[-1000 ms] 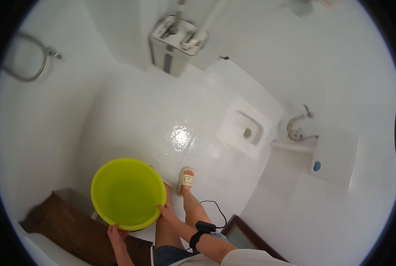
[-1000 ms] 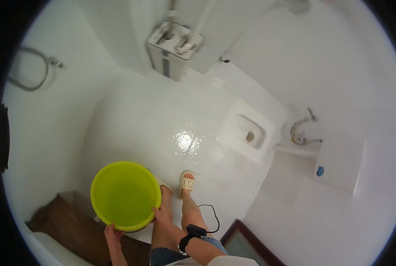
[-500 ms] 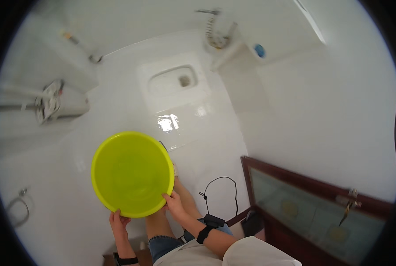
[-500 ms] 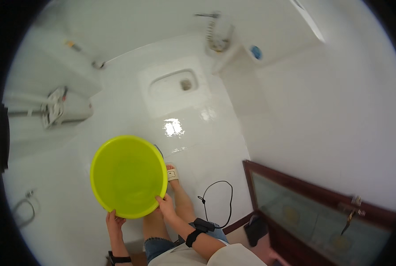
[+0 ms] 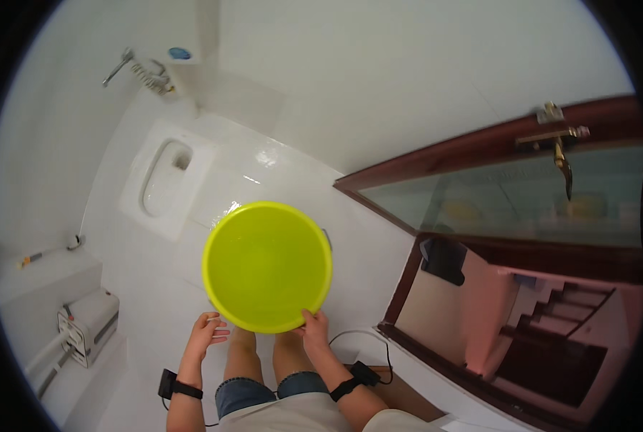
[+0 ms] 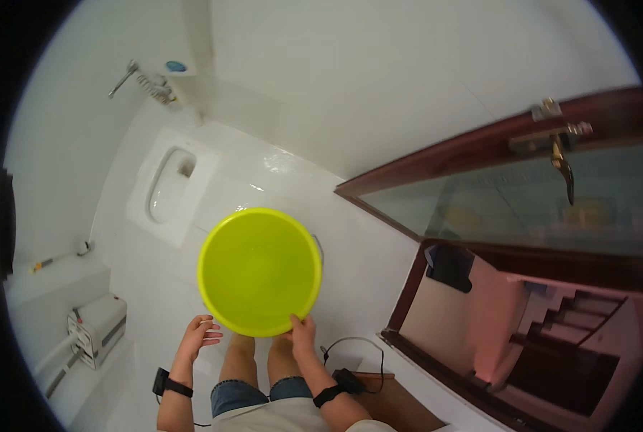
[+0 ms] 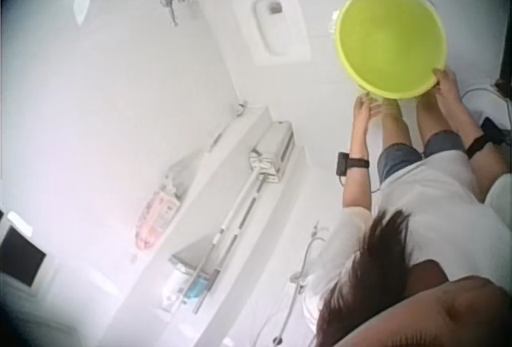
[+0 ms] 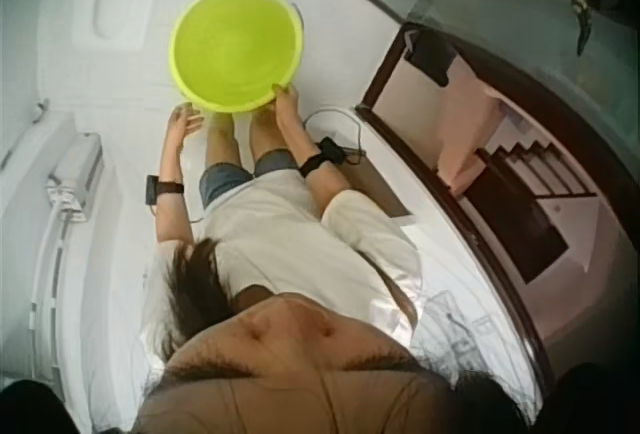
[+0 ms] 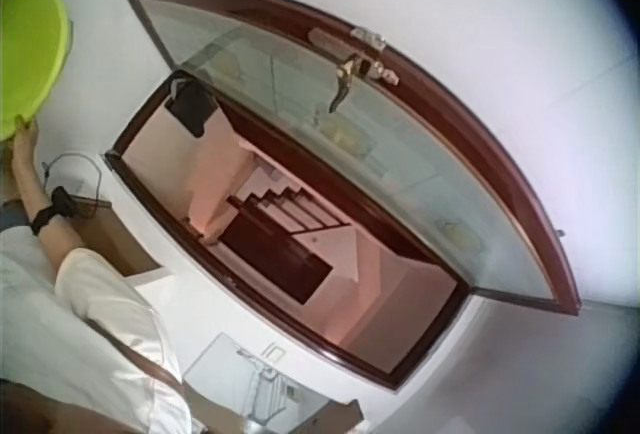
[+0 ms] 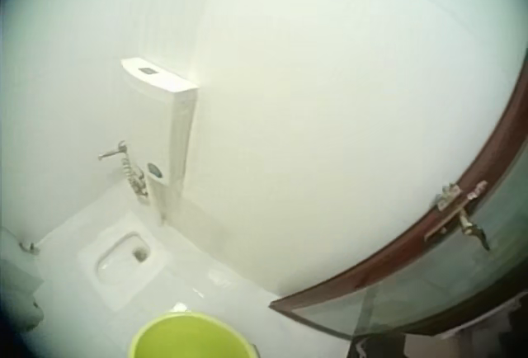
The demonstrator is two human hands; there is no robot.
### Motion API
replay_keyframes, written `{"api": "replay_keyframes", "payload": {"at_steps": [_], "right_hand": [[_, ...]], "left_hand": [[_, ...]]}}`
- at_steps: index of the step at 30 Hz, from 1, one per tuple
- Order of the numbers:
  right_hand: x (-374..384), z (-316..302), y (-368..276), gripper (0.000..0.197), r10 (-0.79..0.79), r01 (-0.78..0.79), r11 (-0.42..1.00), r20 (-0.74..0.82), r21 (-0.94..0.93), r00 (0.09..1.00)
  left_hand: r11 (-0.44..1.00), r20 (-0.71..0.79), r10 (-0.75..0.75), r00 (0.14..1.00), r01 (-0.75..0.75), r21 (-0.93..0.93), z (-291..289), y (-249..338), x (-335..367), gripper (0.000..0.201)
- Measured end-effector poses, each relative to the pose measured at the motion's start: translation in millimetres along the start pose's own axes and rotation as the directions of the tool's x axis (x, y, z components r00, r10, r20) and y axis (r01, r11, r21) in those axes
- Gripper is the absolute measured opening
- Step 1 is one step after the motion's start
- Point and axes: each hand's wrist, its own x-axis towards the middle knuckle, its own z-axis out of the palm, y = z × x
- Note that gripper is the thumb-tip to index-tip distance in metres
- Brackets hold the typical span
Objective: Cleaning the bathroom floor and scrubbing the squat toilet.
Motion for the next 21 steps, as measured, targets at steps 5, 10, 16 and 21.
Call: {"api": "replay_keyframes", "payload": {"at_steps": [5, 10, 16, 21], "right_hand": [[30.2, -107.2, -32.2, 0.018, -0.088, 0.072, 0.993, -0.168, -0.099, 0.982], [85.0, -264.3, -23.6, 0.021, -0.179, 0.115, 0.975, -0.368, -0.190, 0.912], [128.4, -392.5, -29.8, 0.028, -0.078, -0.047, 0.982, -0.624, -0.182, 0.777], [188.9, -450.1, -18.3, 0.028, -0.119, -0.288, 0.854, -0.701, -0.434, 0.703]], "left_hand": [[0.928, -0.055, 0.035, 0.998, -0.012, 0.374, -13.7, -0.3, 16.2, 0.024], [0.875, -0.161, -0.016, 0.987, 0.092, 0.475, -21.1, -11.1, 25.4, 0.021], [0.801, -0.248, -0.024, 0.969, 0.166, 0.575, -18.0, -31.2, 38.3, 0.021], [0.737, -0.257, -0.058, 0.965, 0.215, 0.641, -2.6, -48.6, 56.3, 0.022]]}}
